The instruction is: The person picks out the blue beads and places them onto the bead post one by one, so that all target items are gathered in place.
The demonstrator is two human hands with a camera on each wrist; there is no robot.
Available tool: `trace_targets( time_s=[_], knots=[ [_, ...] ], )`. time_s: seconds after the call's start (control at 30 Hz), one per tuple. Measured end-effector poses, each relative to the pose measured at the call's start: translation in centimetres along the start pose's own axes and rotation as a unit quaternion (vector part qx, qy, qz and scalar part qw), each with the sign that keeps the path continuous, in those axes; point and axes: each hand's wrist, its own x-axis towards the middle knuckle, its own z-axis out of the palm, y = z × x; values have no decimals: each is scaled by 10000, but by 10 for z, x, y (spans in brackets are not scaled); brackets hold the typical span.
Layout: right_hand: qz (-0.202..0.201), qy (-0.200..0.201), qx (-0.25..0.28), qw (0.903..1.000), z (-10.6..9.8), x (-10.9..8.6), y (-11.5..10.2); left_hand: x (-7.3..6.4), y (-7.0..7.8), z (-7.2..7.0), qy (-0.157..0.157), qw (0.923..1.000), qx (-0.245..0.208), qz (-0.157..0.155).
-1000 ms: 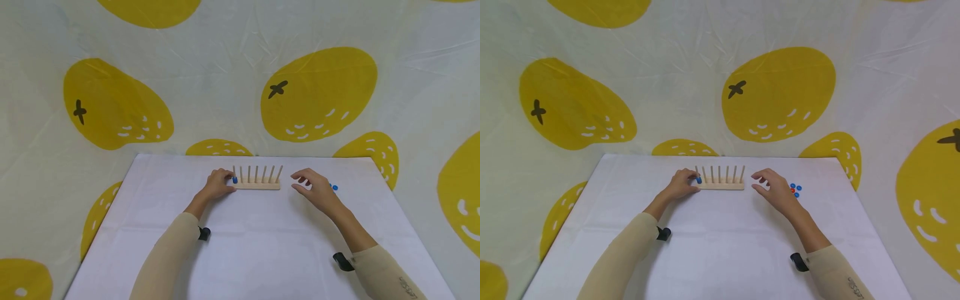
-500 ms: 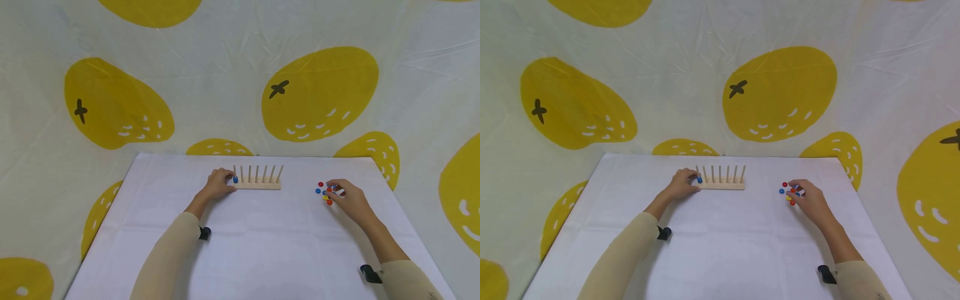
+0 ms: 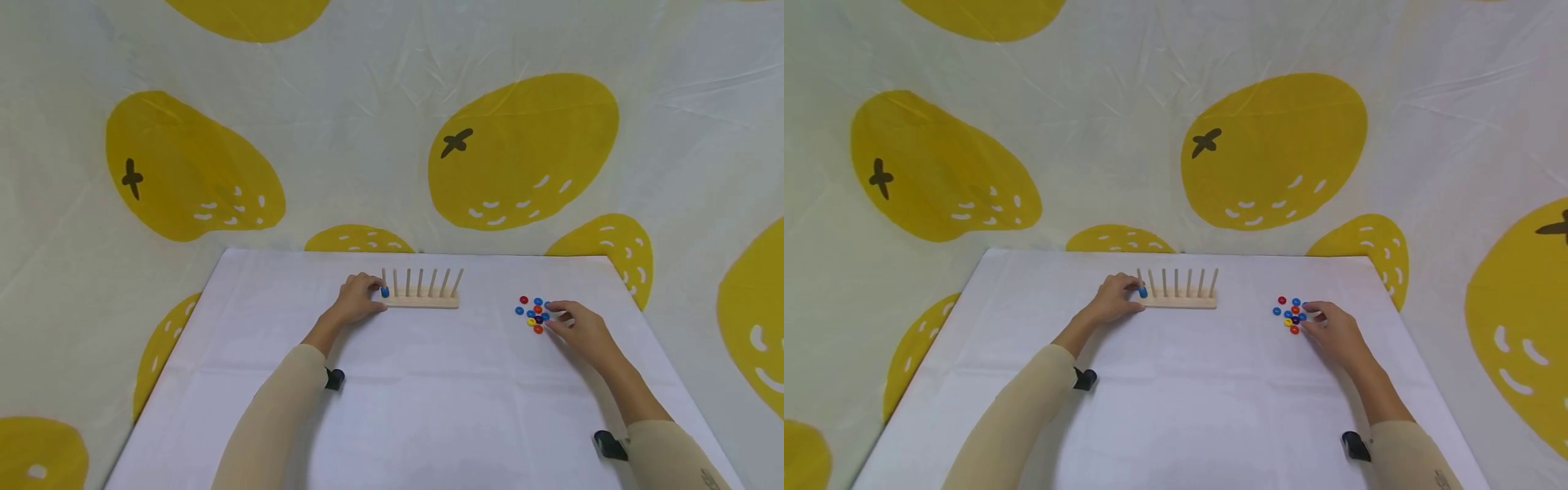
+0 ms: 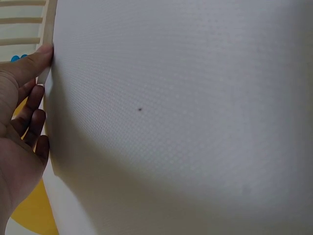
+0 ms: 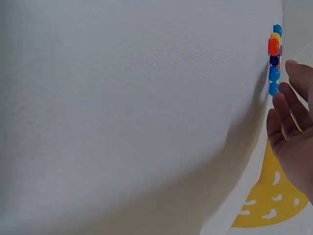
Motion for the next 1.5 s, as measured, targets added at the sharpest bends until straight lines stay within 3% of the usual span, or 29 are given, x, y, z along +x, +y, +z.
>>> trace_targets(
  time_s=[0.33, 1.0, 1.5],
  knots=[
    [201, -188, -96, 9996, 7, 9, 8, 0, 1, -1, 29, 10000, 24, 34],
    [302, -27, -219, 9993, 15, 16, 13, 0, -2, 0, 1, 10000, -48, 54],
    [191, 60, -144, 9997, 11, 10, 14, 2, -4, 1, 23, 9999, 27, 110]
  ],
)
